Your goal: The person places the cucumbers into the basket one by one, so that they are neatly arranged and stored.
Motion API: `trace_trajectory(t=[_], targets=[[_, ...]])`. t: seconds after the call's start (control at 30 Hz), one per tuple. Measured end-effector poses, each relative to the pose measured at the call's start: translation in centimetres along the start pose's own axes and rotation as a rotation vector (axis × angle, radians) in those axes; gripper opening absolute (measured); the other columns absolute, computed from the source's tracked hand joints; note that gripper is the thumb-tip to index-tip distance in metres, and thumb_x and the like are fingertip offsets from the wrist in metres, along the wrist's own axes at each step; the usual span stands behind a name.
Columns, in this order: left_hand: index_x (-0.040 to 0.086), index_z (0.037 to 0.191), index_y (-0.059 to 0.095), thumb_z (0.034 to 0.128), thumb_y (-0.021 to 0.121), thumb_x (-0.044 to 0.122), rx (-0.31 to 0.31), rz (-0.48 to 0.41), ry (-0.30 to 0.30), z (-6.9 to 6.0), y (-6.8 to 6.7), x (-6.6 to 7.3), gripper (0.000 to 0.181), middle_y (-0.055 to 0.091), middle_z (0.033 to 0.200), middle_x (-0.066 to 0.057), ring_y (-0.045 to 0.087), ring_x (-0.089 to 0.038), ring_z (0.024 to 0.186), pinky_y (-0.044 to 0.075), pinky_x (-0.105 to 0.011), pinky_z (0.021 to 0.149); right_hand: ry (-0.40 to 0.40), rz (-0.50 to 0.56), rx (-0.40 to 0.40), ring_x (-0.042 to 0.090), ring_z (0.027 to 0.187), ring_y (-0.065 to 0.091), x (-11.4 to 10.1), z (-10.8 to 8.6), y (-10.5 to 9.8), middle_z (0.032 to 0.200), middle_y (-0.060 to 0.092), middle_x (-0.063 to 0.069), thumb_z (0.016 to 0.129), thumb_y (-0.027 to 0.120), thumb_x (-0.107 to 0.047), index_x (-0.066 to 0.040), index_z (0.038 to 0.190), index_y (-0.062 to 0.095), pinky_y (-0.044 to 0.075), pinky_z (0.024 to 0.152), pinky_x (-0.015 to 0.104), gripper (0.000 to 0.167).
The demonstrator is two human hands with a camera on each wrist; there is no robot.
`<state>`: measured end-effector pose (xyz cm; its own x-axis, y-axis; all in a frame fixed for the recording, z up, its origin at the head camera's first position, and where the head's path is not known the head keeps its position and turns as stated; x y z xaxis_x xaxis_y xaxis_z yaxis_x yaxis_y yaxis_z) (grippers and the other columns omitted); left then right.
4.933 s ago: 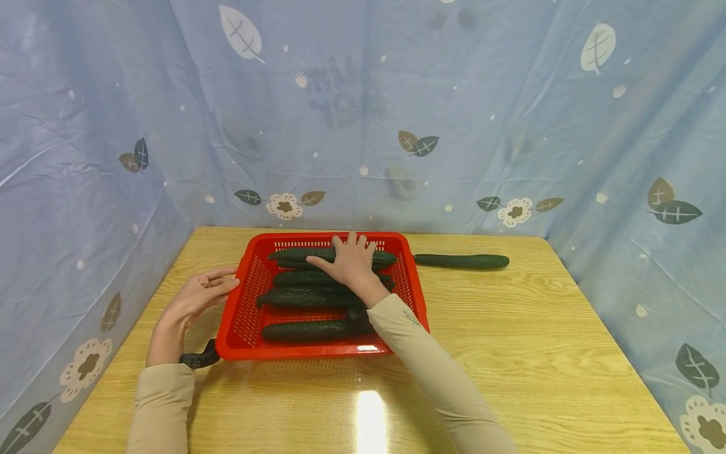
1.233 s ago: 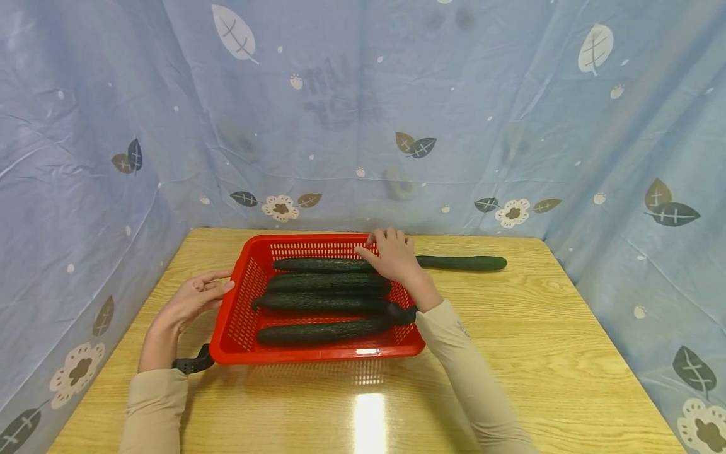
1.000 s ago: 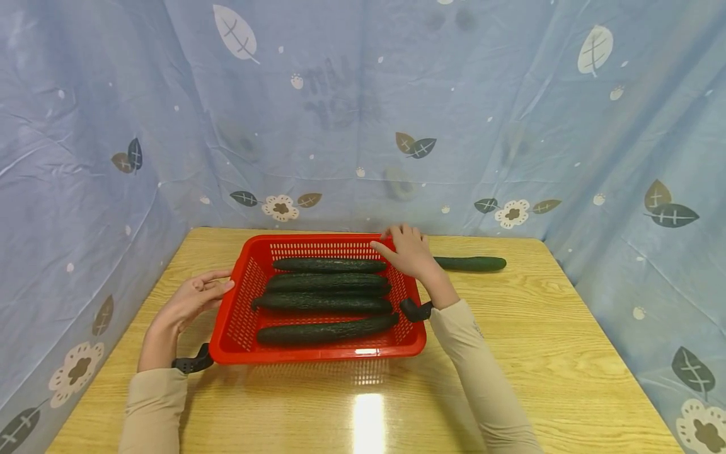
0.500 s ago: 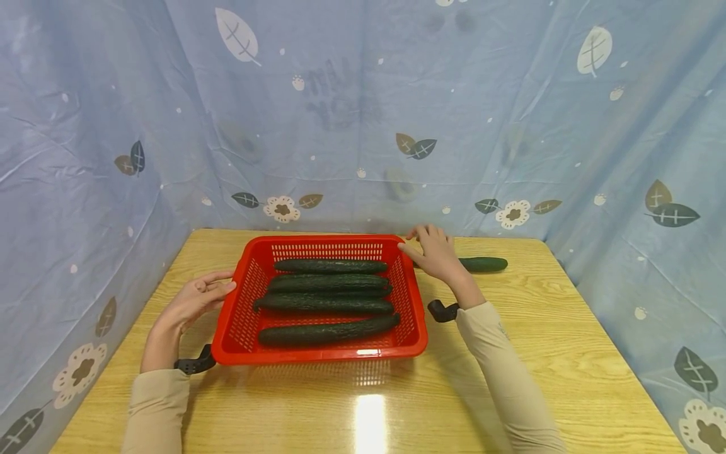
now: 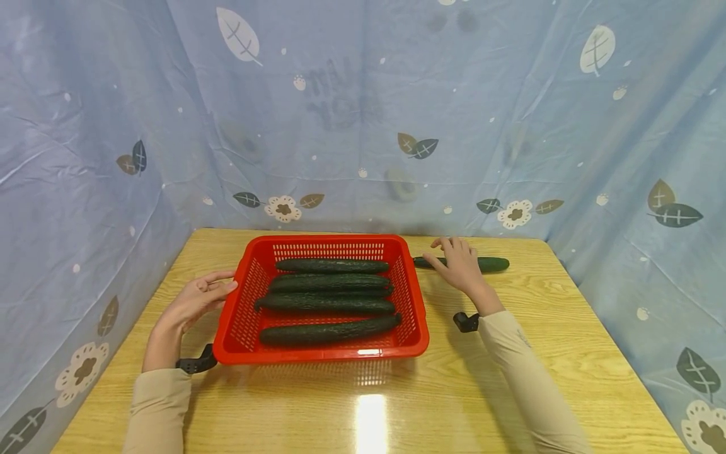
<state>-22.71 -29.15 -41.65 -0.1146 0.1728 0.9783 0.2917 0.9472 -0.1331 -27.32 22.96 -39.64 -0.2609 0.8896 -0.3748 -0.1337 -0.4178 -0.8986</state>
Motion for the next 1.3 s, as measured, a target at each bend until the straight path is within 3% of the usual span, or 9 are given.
trace_trajectory(t=[0.37,0.67,1.0,1.3], targets=[[-0.008,0.139,0.027,0.0948,0.054,0.013,-0.004,-0.034,0.015,0.1,0.0,-0.2,0.056,0.069,0.096,0.011,0.066,-0.006,0.087,0.053,-0.023,0.076,0.031,-0.054,0.026,0.044,0.113,0.036,4.6,-0.1,1.1,0.122,0.045,0.021,0.093,0.053,-0.041,-0.013,0.12,0.052,0.02,0.093,0.063,0.039],[-0.008,0.14,0.025,0.0953,0.053,0.014,-0.012,-0.016,0.019,0.1,0.0,-0.3,0.058,0.069,0.096,0.011,0.066,-0.008,0.087,0.054,-0.026,0.076,0.103,-0.085,-0.035,0.045,0.115,0.032,7.5,-0.2,1.9,0.128,0.04,0.021,0.091,0.051,-0.052,-0.017,0.126,0.051,0.021,0.091,0.062,0.05],[-0.008,0.141,0.024,0.0952,0.053,0.016,-0.011,-0.002,0.016,0.0,0.1,-0.1,0.059,0.069,0.095,0.011,0.066,-0.008,0.086,0.054,-0.026,0.076,0.162,-0.097,-0.089,0.05,0.122,0.026,10.1,-0.4,2.5,0.134,0.034,0.027,0.088,0.049,-0.058,-0.011,0.127,0.048,0.016,0.095,0.065,0.061],[-0.007,0.141,0.025,0.0956,0.053,0.017,-0.013,0.017,0.029,0.0,0.1,-0.2,0.058,0.069,0.095,0.011,0.066,-0.008,0.087,0.054,-0.027,0.077,0.188,-0.105,-0.144,0.054,0.126,0.019,11.2,-0.1,2.5,0.134,0.031,0.032,0.086,0.049,-0.063,-0.007,0.126,0.046,-0.004,0.102,0.068,0.068]])
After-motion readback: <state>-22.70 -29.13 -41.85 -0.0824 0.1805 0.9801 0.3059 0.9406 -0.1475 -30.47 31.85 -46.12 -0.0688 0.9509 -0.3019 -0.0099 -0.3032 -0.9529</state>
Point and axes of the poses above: each hand's wrist, its own z-axis towards the middle knuckle, its own y-axis out of the palm, x = y × z, the point moved 2 cm from there along z, towards the middle knuckle
